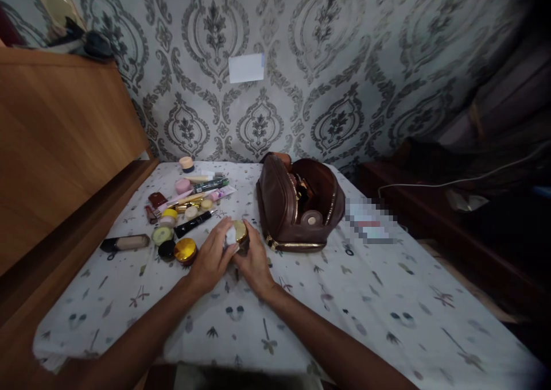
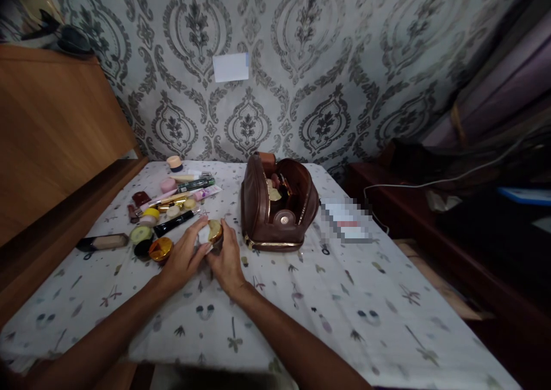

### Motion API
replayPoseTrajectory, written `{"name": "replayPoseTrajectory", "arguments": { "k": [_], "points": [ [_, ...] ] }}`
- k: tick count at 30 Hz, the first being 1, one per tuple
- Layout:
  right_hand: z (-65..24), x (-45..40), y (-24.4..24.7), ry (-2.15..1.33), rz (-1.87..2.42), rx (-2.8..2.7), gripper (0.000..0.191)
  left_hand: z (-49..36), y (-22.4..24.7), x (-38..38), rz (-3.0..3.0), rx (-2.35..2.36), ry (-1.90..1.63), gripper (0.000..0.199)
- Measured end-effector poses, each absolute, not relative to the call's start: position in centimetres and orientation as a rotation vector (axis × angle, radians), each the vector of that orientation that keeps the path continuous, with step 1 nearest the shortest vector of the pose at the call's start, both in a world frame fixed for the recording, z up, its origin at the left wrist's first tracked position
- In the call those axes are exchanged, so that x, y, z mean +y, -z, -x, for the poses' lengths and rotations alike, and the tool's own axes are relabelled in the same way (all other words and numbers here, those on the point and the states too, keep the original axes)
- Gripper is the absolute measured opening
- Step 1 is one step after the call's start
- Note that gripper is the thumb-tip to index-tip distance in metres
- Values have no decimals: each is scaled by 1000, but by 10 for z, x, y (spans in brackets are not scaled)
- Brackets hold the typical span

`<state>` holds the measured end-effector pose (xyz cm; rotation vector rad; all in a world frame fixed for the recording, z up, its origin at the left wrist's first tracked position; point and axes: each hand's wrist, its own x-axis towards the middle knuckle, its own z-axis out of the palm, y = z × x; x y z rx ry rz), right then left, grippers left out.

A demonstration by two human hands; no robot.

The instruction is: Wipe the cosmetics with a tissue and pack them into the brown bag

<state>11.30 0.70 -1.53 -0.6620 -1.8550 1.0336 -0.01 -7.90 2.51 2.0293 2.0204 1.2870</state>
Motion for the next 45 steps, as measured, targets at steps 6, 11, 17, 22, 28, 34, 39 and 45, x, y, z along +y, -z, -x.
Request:
{"name": "replayPoseTrajectory", "arguments": {
  "k": [6,11,17,22,28,34,39,45],
  "points": [
    [-114,5,8,-1021,635,-1859,65,0,-28,-81,-2394,1916,-1244,45],
    [-113,0,9,-905,547,-1971,45,1,-31,-81,-2560,1903,-1130,44],
    [-113,-8,8,-816,441,-2090,57,1,-44,-79,-2108,2129,-1247,28],
    [-114,-10,3,-903,455,-2092,70,5,-57,-77,-1593,2066,-1330,26],
    [-113,-7,-4,-963,510,-1967,64,13,-54,-73,-1281,1883,-1552,29],
    [-111,-1,-1,-1005,634,-1874,59,13,-46,-74,-1320,1884,-1498,34],
    [-110,-3,-4,-983,666,-1825,56,9,-48,-75,-1340,1885,-1509,34],
    [-111,-4,-11,-1035,767,-1775,56,-1,-43,-78,-1371,1907,-1604,28]
  ]
}}
